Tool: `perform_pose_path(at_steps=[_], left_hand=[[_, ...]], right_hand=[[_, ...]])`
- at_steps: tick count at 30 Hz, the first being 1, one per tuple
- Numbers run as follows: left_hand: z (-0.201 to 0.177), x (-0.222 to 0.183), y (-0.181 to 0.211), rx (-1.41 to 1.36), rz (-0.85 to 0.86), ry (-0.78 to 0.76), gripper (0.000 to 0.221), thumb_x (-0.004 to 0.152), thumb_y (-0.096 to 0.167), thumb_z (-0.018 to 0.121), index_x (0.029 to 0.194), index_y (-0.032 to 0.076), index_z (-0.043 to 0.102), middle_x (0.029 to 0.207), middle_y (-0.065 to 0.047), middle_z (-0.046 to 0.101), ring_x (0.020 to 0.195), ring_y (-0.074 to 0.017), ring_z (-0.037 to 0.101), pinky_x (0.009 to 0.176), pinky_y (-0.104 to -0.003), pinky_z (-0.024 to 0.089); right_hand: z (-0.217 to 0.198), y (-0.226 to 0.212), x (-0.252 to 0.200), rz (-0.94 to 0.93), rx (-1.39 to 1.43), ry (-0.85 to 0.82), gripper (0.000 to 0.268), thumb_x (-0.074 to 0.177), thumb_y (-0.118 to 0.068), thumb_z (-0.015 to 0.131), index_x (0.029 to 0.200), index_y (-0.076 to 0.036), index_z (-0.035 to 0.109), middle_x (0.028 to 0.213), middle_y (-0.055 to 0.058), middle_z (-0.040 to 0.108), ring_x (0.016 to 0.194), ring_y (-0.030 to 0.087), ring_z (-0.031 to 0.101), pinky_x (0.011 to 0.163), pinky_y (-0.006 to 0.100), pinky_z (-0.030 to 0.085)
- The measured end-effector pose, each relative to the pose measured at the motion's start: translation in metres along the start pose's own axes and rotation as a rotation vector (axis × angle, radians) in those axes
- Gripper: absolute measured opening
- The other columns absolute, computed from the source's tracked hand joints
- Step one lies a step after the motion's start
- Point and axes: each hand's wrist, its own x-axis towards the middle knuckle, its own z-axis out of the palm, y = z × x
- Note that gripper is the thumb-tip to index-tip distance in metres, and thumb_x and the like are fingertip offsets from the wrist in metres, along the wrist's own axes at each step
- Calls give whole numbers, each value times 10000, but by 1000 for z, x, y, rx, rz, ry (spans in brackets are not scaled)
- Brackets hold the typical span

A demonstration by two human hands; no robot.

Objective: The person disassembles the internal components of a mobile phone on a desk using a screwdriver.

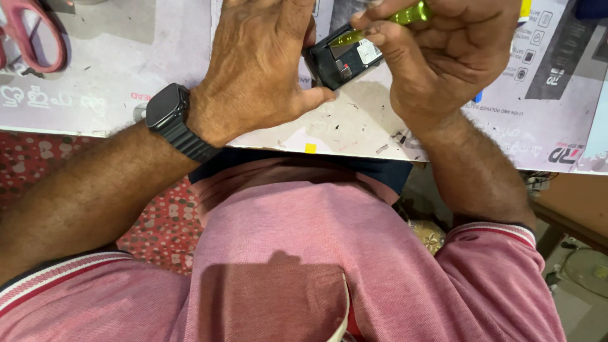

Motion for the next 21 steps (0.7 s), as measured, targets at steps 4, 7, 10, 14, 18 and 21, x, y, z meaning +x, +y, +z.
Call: perform_pose_path(at_steps=[4,7,10,14,18,21], left_hand=[[0,-2,-2,-35,-3,-33,1058,741,283,999,1450,-1,267,1017,-63,620,952,-286,590,861,-477,408],[1,-2,-3,-35,37,10,1151,750,271,999,1504,-23,180,990,-56,604,961,-275,579,885,-473,401],[0,-3,-3,-33,38,17,1190,749,269,996,1523,-10,135,989,-52,595,950,-274,573,895,-476,392],[-1,-4,-2,-37,6,-11,1163,743,270,992,1517,21,160,987,-63,604,972,-297,576,890,-486,384],[-2,-4,-1,-15,10,9,1164,736,266,977,1527,-3,167,982,-66,613,961,-301,575,909,-494,381],[-2,-3,-1,-21,7,7,1155,745,273,970,1528,-2,166,995,-76,617,1002,-318,577,911,-497,381]], right_hand=[[-9,0,-2,-15,-12,50,331,1051,92,667,1254,-37,439,1032,219,693,837,278,752,753,367,683],[-25,2,1,-48,-69,23,350,1059,79,674,1277,-37,426,1007,222,668,837,289,749,770,390,667],[-27,1,-2,-18,-83,37,340,1073,86,669,1265,-52,425,991,216,663,822,289,755,760,395,671],[-22,-1,0,5,-72,5,320,1077,84,663,1235,-51,420,1013,226,687,816,278,754,740,372,699],[-14,-5,2,35,-51,-10,312,1073,67,662,1228,-44,415,1064,262,690,818,281,750,734,367,696],[-10,-9,-1,82,-47,-6,310,1096,65,659,1253,-37,412,1095,268,689,832,288,755,752,369,696]])
